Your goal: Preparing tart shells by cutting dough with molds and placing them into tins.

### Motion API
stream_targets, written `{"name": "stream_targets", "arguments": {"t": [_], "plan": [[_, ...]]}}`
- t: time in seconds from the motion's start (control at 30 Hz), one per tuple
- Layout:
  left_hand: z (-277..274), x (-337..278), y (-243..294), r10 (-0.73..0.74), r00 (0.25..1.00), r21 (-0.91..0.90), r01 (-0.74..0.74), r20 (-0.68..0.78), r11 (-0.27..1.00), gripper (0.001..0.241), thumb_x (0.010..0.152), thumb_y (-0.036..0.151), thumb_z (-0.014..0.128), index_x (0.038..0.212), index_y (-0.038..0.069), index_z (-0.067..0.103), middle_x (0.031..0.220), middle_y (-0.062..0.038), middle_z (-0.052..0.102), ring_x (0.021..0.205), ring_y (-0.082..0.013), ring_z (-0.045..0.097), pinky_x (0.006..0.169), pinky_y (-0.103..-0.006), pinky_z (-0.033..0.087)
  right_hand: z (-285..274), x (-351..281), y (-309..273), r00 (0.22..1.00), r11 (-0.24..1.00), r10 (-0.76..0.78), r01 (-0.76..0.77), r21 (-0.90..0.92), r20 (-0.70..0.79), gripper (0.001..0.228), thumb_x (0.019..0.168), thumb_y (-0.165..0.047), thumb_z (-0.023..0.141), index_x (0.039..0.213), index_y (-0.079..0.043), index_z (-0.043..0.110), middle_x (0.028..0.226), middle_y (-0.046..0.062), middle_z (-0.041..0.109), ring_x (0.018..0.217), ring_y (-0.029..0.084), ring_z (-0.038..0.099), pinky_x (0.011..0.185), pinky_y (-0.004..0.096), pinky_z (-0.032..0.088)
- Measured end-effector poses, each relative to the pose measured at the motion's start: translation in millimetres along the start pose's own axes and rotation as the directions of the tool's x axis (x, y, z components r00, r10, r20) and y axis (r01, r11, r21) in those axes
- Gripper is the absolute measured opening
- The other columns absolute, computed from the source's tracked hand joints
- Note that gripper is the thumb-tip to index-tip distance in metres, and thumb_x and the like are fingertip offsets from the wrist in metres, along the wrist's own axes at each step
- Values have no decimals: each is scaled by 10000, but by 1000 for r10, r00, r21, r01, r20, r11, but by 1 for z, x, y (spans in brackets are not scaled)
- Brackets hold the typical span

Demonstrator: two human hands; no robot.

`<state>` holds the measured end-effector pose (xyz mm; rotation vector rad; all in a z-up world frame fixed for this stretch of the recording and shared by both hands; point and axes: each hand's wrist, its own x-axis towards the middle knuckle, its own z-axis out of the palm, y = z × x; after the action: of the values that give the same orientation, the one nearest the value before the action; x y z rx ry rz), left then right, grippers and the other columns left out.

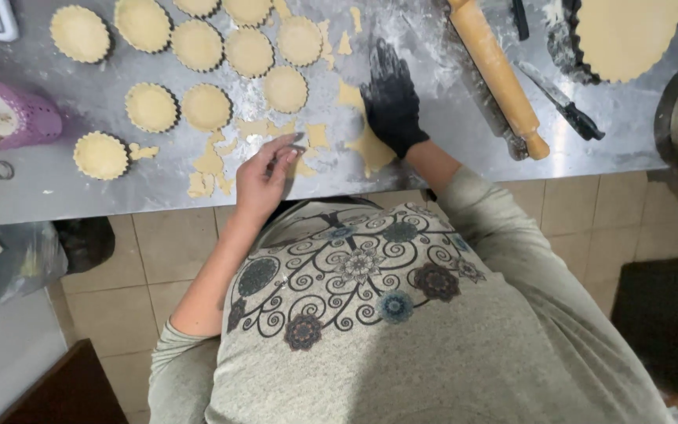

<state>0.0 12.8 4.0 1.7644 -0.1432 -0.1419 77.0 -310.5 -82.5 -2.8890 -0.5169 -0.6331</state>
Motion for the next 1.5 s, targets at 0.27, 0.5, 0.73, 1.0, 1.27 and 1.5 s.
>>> {"name": "stream_targets", "arguments": {"t": [0.27,0.5,0.73,1.0,1.27,1.5], "plan": [[9,-3,13,159,978,263,-189,131,946,221,991,198,717,1204,150,751,1161,-75,781,1042,-237,746,870,-357,595,-19,9,-12,992,998,12,-20,58,127,415,1067,-231,587,1376,46,589,1433,302,547,1336,482,484,1173,571,329],[63,12,-6,227,907,481,-385,355,788,559,904,292,757,1384,45,609,1456,-156,579,1400,-333,498,1155,-485,370,-35,26,-27,966,995,52,-70,66,253,586,1109,-258,560,1567,68,399,1638,291,342,1513,455,329,1269,569,188],[128,49,-5,113,915,587,-339,387,735,1030,824,463,787,1530,-95,284,1632,-262,242,1538,-395,209,1249,-511,191,-34,6,27,959,936,82,-168,309,272,549,1055,-226,625,1519,21,467,1578,266,396,1475,415,366,1212,525,237],[175,90,-19,88,943,643,-285,320,711,957,952,488,677,1573,-76,215,1667,-244,197,1561,-387,148,1265,-518,117,-55,-12,82,866,745,310,-477,465,392,261,1009,-117,614,1230,-55,738,1147,158,745,1076,300,702,953,374,532],[184,96,-27,94,982,643,-180,166,745,833,932,434,716,1524,-53,390,1650,-225,250,1547,-390,187,1252,-570,84,-33,-10,96,946,858,184,-288,426,268,272,1038,-159,633,1254,-22,727,1189,199,724,1120,332,676,959,395,517],[185,94,-28,167,977,603,-214,133,769,792,880,368,777,1480,-34,451,1615,-203,349,1531,-363,252,1237,-632,40,-20,26,101,794,563,274,-590,579,542,303,1032,-264,644,1201,-28,730,1059,87,749,966,179,679,848,324,525]]}}
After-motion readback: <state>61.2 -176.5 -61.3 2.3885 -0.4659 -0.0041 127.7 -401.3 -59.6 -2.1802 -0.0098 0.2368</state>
